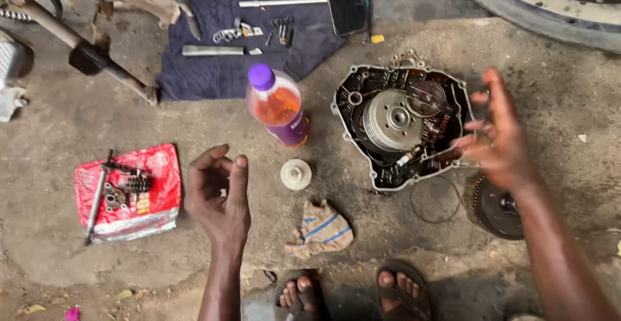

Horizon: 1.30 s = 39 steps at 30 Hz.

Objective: The person works on a motorcycle clutch assembly on the ground beside an open engine cover. They pick up and stack friction and steel clutch plates, hold and turn a clutch pressure plate and hub, wipe parts with a rag, and fit components together by hand.

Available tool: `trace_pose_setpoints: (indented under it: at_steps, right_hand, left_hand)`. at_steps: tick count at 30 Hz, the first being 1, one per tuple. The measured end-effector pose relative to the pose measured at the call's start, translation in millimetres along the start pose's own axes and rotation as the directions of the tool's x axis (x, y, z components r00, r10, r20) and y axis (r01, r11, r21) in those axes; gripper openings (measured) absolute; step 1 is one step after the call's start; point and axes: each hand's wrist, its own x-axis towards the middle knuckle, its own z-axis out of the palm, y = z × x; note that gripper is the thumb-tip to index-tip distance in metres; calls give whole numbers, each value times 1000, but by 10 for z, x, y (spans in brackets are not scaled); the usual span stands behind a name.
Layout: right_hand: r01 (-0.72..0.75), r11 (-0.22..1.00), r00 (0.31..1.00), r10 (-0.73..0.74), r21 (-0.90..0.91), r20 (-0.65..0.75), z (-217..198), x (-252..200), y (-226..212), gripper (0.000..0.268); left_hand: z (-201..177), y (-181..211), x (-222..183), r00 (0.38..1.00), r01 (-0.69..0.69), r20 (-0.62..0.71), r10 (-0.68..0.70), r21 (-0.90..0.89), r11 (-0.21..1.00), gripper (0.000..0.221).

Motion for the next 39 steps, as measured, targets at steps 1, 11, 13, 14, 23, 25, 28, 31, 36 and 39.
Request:
trace_pose_setpoints:
  at_steps: [1,11,13,14,23,25,28,31,36,39]
  right_hand:
    - [-7,1000,1000,7,-2,5,-11,-30,65,122]
    - [-192,213,980,95,958,176,-438,-77,151,107]
    - [-218,142,969,152,966,197,-438,-104,354,105]
    - [-340,627,920,375,701,111,-446,-118,491,104]
    - [-422,855,899,437,-302,-21,-177,-497,1807,125]
    - [-341,897,939,340,-280,-53,-263,-534,1484,123]
    - [-363,932,896,355,18,-266,-497,-691,816,96]
    - [-52,593,891,390,803,-230,-611,-1079,398,97]
    - [89,-209,927,374,974,-5,-625,-1413,-55,77]
    - [243,-576,955,284,780,-88,-718,-1487,-124,79]
  left_hand:
    - [31,-98,-105,1000,7,6,-7,0,1000,27]
    - [464,-158,-1027,925,30,373,-71,115,993,15]
    - [536,-142,-1090,872,-47,489,-25,135,990,16]
    - [577,-181,-1147,806,-126,589,-59,268,955,26]
    - [733,-947,-1587,674,-339,720,-168,504,794,47]
    - [770,-1130,-1727,677,-322,706,-208,539,778,46]
    - [993,-1084,-1816,568,-452,818,-93,405,795,31]
    - [1363,-237,-1748,394,-563,847,357,-85,822,28]
    - [2123,-281,-2116,161,-757,938,306,-82,649,23]
    - [2215,-424,-2229,154,-775,880,449,-174,608,25]
